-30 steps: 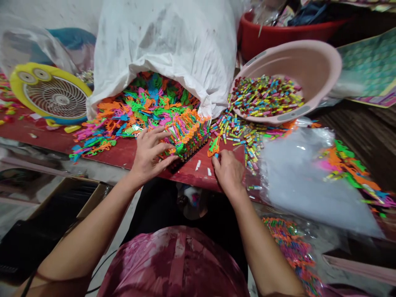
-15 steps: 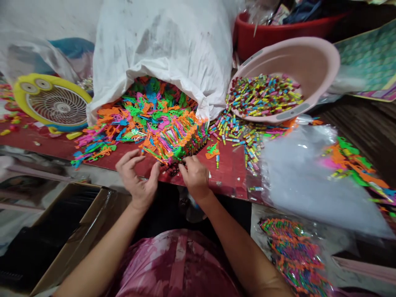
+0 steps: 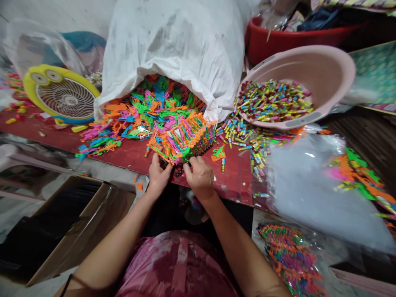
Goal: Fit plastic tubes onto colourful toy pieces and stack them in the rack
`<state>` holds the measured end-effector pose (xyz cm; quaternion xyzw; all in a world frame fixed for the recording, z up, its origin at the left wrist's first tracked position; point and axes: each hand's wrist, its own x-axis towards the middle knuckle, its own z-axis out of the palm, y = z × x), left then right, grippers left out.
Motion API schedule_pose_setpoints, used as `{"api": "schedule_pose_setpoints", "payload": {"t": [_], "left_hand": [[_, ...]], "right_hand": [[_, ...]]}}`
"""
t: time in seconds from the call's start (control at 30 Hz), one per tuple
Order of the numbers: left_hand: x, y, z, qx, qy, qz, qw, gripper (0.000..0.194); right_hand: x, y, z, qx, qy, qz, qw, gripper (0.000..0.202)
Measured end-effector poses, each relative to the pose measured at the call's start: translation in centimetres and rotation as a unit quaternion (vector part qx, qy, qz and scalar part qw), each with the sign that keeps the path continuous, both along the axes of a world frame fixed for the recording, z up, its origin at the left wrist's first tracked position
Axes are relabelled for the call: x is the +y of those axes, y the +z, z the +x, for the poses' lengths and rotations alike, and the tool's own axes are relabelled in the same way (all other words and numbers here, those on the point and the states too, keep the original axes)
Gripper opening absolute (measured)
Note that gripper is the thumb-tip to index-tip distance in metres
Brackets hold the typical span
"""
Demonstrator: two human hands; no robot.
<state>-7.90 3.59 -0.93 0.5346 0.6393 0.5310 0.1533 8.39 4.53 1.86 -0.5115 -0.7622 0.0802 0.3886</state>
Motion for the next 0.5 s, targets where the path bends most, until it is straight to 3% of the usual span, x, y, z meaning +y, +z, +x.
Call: {"api": "schedule_pose_setpoints", "payload": {"t": [0.33, 0.5], "left_hand": [[1.0, -0.3, -0.4, -0.034, -0.014, 0.001, 0.999, 0.040], [2.2, -0.8, -1.0, -0.008, -0.017, -0.066, 0.998, 0.029]], "right_hand": [[0.1, -0.5, -0.5, 0.007, -0.024, 0.011, 1.000, 0.014], [0.0, -0.2, -0.2, 0.050, 0.010, -0.002, 0.999, 0.018]]}}
